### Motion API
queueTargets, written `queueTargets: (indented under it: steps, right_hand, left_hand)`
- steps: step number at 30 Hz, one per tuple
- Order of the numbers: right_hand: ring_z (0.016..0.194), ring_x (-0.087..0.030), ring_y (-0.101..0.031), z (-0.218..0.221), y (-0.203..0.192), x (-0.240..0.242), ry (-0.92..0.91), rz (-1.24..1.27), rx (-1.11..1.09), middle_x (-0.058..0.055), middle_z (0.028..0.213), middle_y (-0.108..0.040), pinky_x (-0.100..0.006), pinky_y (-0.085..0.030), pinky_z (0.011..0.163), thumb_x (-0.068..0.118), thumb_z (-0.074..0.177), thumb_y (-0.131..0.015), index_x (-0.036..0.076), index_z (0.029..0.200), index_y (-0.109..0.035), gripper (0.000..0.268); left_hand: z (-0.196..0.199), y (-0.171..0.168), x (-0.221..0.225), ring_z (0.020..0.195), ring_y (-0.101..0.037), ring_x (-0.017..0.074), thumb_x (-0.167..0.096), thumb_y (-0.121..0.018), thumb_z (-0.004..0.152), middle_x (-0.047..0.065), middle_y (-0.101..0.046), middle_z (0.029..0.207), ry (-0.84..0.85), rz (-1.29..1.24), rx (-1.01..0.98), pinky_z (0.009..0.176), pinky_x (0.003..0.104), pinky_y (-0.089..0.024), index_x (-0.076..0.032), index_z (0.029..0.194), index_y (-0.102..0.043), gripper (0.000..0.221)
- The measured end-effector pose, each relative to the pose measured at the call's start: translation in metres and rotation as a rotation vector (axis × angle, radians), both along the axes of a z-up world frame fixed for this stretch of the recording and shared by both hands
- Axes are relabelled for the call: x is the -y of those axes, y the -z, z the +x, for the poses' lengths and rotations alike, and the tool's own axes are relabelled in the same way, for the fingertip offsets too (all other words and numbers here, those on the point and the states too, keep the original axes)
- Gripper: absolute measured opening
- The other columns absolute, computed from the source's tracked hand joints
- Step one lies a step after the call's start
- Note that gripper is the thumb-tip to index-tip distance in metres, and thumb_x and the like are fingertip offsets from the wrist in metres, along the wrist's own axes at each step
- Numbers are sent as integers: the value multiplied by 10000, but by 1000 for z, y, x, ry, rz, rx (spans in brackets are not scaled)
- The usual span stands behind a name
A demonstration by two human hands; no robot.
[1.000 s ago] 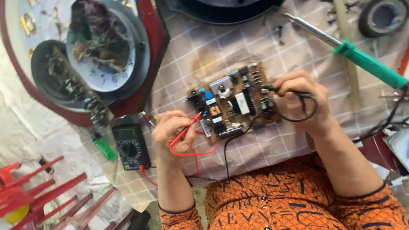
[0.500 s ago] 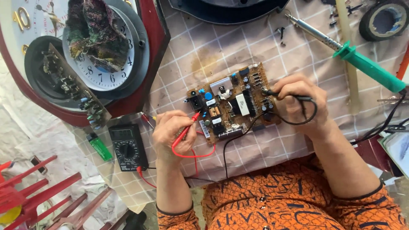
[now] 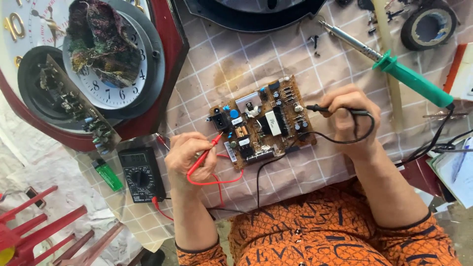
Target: Testing and soldering components on a circuit board using a multimeter and soldering iron on a repair bench.
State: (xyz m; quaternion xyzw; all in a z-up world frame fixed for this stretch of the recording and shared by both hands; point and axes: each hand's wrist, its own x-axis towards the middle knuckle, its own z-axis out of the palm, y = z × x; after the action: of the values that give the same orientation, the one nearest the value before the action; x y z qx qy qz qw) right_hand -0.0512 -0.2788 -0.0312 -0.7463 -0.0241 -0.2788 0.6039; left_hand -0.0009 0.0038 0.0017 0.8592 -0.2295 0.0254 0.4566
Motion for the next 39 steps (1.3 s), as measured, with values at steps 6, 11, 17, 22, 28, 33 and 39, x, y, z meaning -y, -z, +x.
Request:
queueTargets:
  steps: [6,11,17,22,28,33,39]
  right_hand:
    - [573,-203,-575,8,-7,-7,-51,-64,-8,-128,752,-595,-261,-463,549,215,898,-450,34,691,-522,285]
    - [586,-191,-570,6,-12,-6,-44,-39,-29,-142,771,-588,-255,-464,562,221,908,-440,21,704,-507,293]
    - [569,-188,-570,7,-8,-8,-44,-47,-25,-136,757,-586,-253,-464,548,221,898,-457,25,692,-514,290]
    - [557,-179,-565,6,-9,-6,-69,-44,-26,-125,753,-589,-244,-463,546,213,886,-469,29,683,-514,277]
    - [570,-164,-568,6,-8,-6,-44,-41,-52,-115,756,-591,-232,-453,552,211,898,-452,36,690,-518,279]
    - [552,-165,-553,5,-10,-4,-42,-57,-36,-110,724,-584,-239,-452,548,201,908,-429,41,688,-499,281]
    - [602,-201,-582,9,-12,-10,-51,-52,-45,-118,750,-601,-260,-464,583,227,900,-460,35,700,-529,285]
  left_hand:
    - [-1,3,6,686,-542,227,-92,-671,668,63,-604,737,8,-14,-4,676,278,-455,-153,693,-634,77]
    - [0,0,-1,672,-538,210,-78,-667,669,62,-603,721,-8,-35,-26,663,262,-456,-145,683,-634,76]
    - [0,1,0,681,-531,220,-67,-667,669,73,-602,737,-35,-37,-48,676,263,-451,-132,693,-632,77]
    - [0,2,2,702,-543,211,-75,-678,679,68,-608,764,-50,-35,-23,697,257,-450,-152,710,-643,90]
    - [1,0,0,688,-535,219,-85,-677,677,74,-607,754,-18,-91,-58,688,271,-446,-143,703,-642,72]
    - [0,-1,3,681,-538,222,-70,-672,674,69,-605,740,-16,-18,-18,676,280,-453,-141,693,-632,84]
    - [0,6,6,684,-544,213,-89,-675,678,57,-608,741,-22,-30,8,681,257,-450,-159,704,-640,82]
